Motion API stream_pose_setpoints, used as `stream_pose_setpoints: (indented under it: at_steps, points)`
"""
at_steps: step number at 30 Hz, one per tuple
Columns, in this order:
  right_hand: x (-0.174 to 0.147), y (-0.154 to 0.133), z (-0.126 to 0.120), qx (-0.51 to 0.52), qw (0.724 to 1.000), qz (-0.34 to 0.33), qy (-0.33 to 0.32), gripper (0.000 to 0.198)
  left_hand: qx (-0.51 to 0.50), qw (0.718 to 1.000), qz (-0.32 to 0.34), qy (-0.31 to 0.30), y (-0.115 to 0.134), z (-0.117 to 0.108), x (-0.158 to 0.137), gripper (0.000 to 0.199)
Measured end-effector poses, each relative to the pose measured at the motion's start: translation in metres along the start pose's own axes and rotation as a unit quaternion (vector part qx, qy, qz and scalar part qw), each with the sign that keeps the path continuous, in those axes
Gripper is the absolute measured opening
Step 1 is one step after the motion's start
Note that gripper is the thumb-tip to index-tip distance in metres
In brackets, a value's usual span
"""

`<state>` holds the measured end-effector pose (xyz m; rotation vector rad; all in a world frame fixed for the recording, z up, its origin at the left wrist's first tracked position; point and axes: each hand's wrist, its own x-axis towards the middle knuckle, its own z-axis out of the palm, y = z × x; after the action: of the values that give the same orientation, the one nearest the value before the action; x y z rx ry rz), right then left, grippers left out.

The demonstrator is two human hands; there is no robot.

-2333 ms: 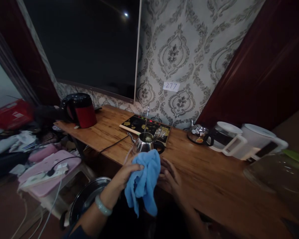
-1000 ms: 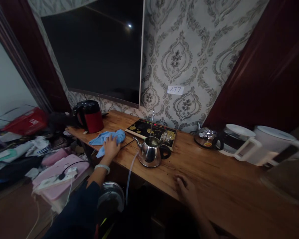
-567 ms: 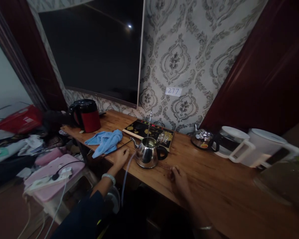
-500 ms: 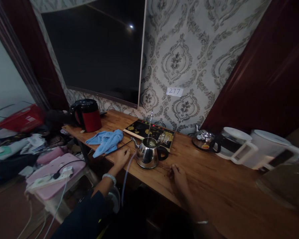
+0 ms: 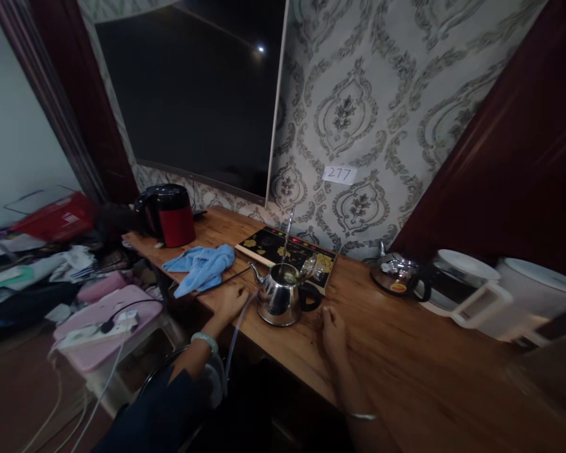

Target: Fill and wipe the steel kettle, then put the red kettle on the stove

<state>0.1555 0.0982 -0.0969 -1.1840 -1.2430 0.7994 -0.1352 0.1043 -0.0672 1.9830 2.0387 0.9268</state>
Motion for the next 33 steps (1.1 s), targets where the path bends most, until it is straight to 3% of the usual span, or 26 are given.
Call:
stream_pose_setpoints:
  at_steps: [10, 21, 33]
  points:
    - [-0.002, -0.013, -0.003, -0.02, 1.0, 0.003, -0.005, 0.046, -0.013, 0.999, -0.017, 0.024, 0.008, -0.004, -0.004, 0.026]
    - [-0.006, -0.019, 0.0, 0.056, 0.997, 0.043, -0.016, 0.046, 0.0, 0.999, -0.023, 0.023, 0.01, -0.005, -0.006, 0.023]
    - [-0.005, -0.011, -0.002, 0.063, 0.998, 0.029, -0.015, 0.05, 0.011, 0.999, -0.014, 0.039, 0.003, 0.001, -0.005, 0.039]
